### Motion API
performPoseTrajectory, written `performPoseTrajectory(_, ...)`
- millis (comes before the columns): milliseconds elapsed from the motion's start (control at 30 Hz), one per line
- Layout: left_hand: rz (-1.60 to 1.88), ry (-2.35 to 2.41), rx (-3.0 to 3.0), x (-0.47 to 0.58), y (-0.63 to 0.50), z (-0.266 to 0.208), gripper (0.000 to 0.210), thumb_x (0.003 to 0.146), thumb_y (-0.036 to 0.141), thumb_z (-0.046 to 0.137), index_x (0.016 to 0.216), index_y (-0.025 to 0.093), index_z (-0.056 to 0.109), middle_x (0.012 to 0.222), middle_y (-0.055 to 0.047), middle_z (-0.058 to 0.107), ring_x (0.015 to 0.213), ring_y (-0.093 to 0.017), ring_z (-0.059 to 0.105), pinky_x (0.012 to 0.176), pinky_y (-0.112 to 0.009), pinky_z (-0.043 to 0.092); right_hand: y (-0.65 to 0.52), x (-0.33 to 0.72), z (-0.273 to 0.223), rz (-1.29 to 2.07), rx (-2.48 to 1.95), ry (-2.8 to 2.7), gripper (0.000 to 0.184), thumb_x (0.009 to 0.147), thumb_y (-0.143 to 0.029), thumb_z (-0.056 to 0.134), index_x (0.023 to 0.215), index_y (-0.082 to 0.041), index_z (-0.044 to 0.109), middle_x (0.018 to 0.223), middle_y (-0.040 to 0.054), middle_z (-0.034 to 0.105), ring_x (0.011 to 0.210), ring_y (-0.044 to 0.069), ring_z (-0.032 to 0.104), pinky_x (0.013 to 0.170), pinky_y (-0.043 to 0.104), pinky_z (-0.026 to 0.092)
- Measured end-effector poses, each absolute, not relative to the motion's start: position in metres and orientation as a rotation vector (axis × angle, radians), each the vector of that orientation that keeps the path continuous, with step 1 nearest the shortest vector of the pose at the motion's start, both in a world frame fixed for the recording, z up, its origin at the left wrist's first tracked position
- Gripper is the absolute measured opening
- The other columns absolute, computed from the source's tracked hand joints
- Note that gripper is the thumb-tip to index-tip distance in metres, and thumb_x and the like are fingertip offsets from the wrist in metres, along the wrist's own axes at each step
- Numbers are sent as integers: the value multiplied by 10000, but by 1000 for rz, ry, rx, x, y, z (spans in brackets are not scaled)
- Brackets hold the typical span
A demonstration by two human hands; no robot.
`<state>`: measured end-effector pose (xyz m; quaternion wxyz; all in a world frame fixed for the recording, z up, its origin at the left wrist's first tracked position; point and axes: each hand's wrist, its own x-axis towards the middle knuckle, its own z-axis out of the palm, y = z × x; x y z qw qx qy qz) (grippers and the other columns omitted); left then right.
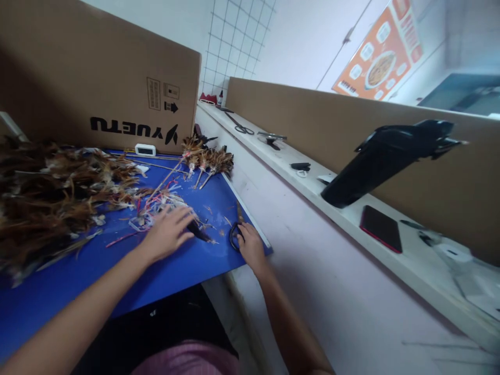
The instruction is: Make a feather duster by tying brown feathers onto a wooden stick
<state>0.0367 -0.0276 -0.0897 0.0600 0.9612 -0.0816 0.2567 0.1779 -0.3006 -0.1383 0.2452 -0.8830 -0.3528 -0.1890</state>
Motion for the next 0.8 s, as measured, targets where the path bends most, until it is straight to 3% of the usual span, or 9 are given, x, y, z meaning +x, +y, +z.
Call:
performPoseTrajectory(100, 492, -523, 2940, 47, -65, -104, 575, 893, 541, 406, 1402, 275, 428, 1482, -78, 396, 1384, -272, 293, 1129, -518, 96, -286, 169, -138, -471, -2401, -933, 392, 837, -118, 426, 1181, -101, 614, 1196, 141, 624, 1258, 257, 456, 1069, 439, 382)
performPoseTrajectory(233, 271, -472, 2994, 63, -62, -120, 553, 918, 545, 323, 1405, 300, 420, 1478, -62, 404, 1381, -254, 302, 1121, -522, 75, -259, 148, -131, -377, -2435, -953, 421, 845, -92, 400, 1223, -69, 585, 1210, 159, 612, 1293, 253, 423, 1080, 411, 372)
performPoseTrajectory(367, 347, -247, 3064, 72, -24, -120, 458, 930, 432, 375, 1356, 308, 491, 1440, -76, 457, 1330, -278, 385, 1103, -561, 107, -233, 127, -124, -236, -2417, -1070, 447, 854, -68, 375, 1256, -86, 569, 1249, 144, 595, 1332, 248, 377, 1093, 393, 352)
performPoseTrajectory(467, 407, -111, 3138, 71, 1, -109, 399, 912, 340, 428, 1262, 244, 593, 1350, -127, 547, 1286, -296, 437, 1098, -572, 119, -225, 122, -119, -156, -2383, -1110, 452, 864, -58, 351, 1261, -81, 566, 1261, 142, 589, 1351, 225, 352, 1110, 356, 328)
performPoseTrajectory(567, 472, -22, 3068, 65, 17, -93, 339, 881, 313, 487, 1174, 247, 645, 1327, -101, 572, 1288, -271, 438, 1111, -548, 127, -232, 132, -117, -126, -2362, -1059, 432, 860, -56, 358, 1224, -83, 590, 1225, 147, 610, 1330, 223, 385, 1102, 368, 337)
performPoseTrajectory(700, 593, 229, 2957, 53, 19, -65, 458, 950, 398, 318, 1286, 197, 555, 1425, -122, 466, 1351, -272, 355, 1093, -554, 202, -243, 146, -115, -235, -2150, -908, 364, 881, -185, 438, 1198, -110, 601, 1265, 148, 587, 1316, 252, 402, 1102, 440, 317)
performPoseTrajectory(800, 702, 257, 2819, 44, -16, -54, 575, 952, 460, 256, 1363, 119, 470, 1488, -155, 362, 1399, -262, 265, 1118, -483, 221, -227, 137, -103, -224, -1776, -696, 478, 892, -388, 460, 1304, -150, 506, 1367, 134, 503, 1327, 247, 387, 1098, 468, 311)
